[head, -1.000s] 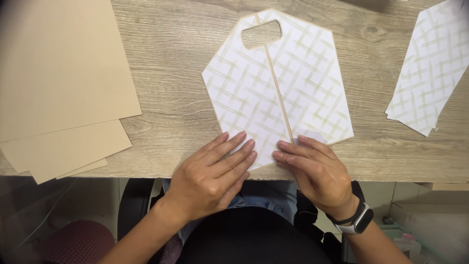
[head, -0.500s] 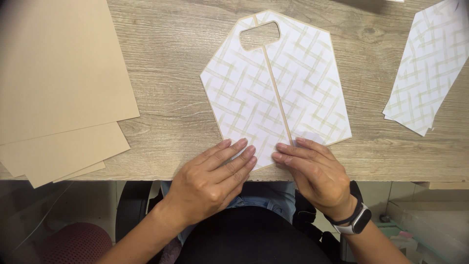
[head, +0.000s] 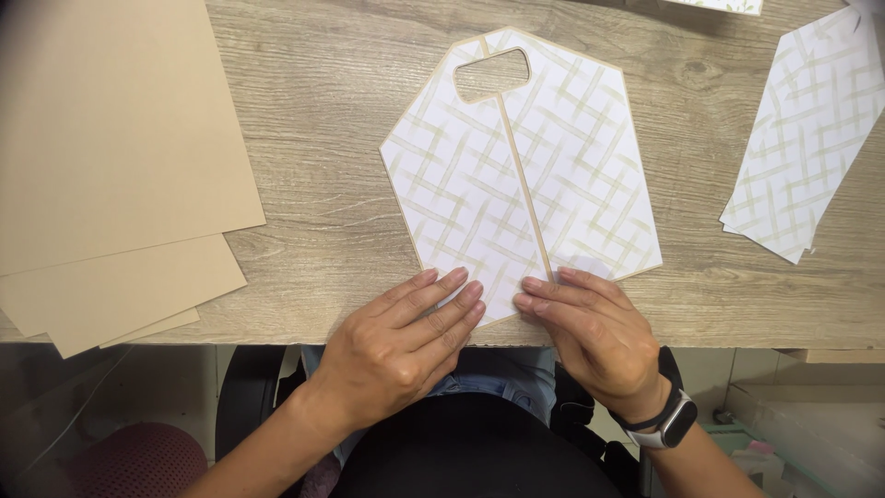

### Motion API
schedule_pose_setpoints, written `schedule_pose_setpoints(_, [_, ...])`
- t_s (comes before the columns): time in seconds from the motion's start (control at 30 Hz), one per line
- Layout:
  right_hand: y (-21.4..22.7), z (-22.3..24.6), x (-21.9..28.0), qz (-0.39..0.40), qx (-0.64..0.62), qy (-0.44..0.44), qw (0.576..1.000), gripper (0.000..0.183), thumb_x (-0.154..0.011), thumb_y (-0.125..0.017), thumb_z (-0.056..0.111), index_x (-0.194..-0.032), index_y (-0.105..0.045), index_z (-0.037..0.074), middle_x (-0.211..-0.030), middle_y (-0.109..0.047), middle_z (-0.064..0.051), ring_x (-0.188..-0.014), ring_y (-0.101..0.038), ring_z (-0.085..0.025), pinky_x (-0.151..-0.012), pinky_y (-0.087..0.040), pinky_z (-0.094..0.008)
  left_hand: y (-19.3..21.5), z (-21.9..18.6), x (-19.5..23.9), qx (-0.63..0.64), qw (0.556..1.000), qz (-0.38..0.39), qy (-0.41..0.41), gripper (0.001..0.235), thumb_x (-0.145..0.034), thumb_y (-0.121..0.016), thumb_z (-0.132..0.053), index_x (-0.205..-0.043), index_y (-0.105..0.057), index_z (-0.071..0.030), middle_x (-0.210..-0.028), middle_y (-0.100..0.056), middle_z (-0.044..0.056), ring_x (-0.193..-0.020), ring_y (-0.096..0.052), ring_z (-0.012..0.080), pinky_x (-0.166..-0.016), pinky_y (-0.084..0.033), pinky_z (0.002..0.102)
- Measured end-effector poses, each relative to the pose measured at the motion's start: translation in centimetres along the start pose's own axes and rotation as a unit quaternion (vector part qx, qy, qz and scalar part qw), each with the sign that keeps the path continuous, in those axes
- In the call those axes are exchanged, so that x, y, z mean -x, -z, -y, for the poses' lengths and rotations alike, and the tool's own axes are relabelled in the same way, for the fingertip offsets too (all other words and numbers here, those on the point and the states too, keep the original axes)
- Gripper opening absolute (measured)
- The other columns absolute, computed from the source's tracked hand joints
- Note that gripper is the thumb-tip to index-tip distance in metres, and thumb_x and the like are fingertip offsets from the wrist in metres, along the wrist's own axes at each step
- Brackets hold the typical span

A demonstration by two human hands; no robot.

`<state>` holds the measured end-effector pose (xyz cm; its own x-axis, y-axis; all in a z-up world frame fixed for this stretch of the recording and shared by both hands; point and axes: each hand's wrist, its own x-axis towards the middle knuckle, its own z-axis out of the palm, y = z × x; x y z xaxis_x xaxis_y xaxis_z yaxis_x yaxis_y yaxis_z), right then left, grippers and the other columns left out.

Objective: Assembling decorative paper bags by applying glue to flaps and joining the pieces together

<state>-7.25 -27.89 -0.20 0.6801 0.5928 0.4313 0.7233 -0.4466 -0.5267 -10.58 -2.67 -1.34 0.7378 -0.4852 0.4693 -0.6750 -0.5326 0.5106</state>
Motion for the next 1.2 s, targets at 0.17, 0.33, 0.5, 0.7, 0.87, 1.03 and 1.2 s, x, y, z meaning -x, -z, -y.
schedule_pose_setpoints(0.17, [2.2,-2.0,1.6,-0.045,-0.130,-0.181,0.974,0.029,-0.097,-0.055,-0.012,-0.121,-0.055,0.004,-0.124,-0.068,-0.019,-0.123,-0.070,-0.032,-0.112,-0.053,-0.041,0.3,0.1,-0.1,0.012,1.000,0.009,0.002,0.028,-0.100,-0.069,-0.009,-0.125,-0.070,0.005,-0.131,-0.071,0.016,-0.128,-0.065,0.0334,-0.112,-0.050,0.044])
schedule_pose_setpoints(0.33, [3.8,-3.1,1.7,-0.069,-0.165,-0.257,0.950,0.049,-0.099,-0.048,-0.020,-0.142,-0.035,-0.001,-0.151,-0.050,-0.028,-0.135,-0.062,-0.040,-0.120,-0.054,-0.045,0.8,0.6,-0.1,0.061,0.998,0.015,0.019,0.029,-0.099,-0.067,-0.005,-0.125,-0.067,0.007,-0.132,-0.070,0.017,-0.130,-0.063,0.0365,-0.114,-0.047,0.049])
schedule_pose_setpoints(0.5, [3.7,-1.8,2.6,-0.008,0.126,-0.110,0.986,0.061,-0.091,-0.082,0.009,-0.138,-0.043,-0.002,-0.133,-0.068,-0.014,-0.126,-0.068,-0.030,-0.122,-0.048,-0.056,3.3,1.4,-1.1,0.079,0.996,0.028,0.026,0.025,-0.092,-0.075,-0.004,-0.115,-0.074,0.005,-0.122,-0.075,0.016,-0.121,-0.069,0.0341,-0.110,-0.052,0.048])
schedule_pose_setpoints(0.7, [4.7,-1.7,-0.9,-0.006,0.037,-0.107,0.994,0.057,-0.090,-0.078,0.002,-0.137,-0.047,-0.002,-0.123,-0.072,-0.018,-0.122,-0.070,-0.029,-0.111,-0.055,-0.038,2.6,3.8,-2.0,-0.084,0.995,0.010,0.053,0.053,-0.092,-0.082,-0.027,-0.136,-0.062,-0.005,-0.136,-0.067,0.018,-0.124,-0.066,0.0326,-0.110,-0.052,0.046])
schedule_pose_setpoints(0.87, [3.6,-4.8,-5.3,0.111,0.043,-0.035,0.992,0.054,-0.090,-0.078,0.008,-0.139,-0.055,0.005,-0.142,-0.064,-0.013,-0.136,-0.059,-0.030,-0.116,-0.048,-0.041,4.2,5.9,-3.6,-0.143,0.980,0.098,0.097,0.091,-0.086,-0.075,-0.057,-0.155,-0.041,-0.009,-0.162,-0.039,0.022,-0.152,-0.036,0.0356,-0.125,-0.028,0.049])
schedule_pose_setpoints(1.03, [2.1,-7.0,-8.9,0.188,0.050,0.094,0.976,0.058,-0.096,-0.077,0.019,-0.143,-0.045,0.006,-0.155,-0.051,-0.017,-0.147,-0.049,-0.034,-0.124,-0.040,-0.047,4.1,6.4,-3.5,-0.131,0.979,0.114,0.110,0.095,-0.084,-0.073,-0.063,-0.156,-0.039,-0.012,-0.164,-0.037,0.019,-0.153,-0.033,0.0324,-0.125,-0.022,0.050])
schedule_pose_setpoints(1.2, [1.4,-8.0,-9.1,0.150,0.048,0.062,0.986,0.069,-0.095,-0.077,0.022,-0.147,-0.037,0.001,-0.154,-0.053,-0.017,-0.147,-0.051,-0.035,-0.125,-0.040,-0.051,4.3,6.4,-3.7,-0.127,0.979,0.114,0.114,0.094,-0.084,-0.073,-0.063,-0.156,-0.040,-0.014,-0.165,-0.036,0.017,-0.154,-0.031,0.0315,-0.125,-0.021,0.051])
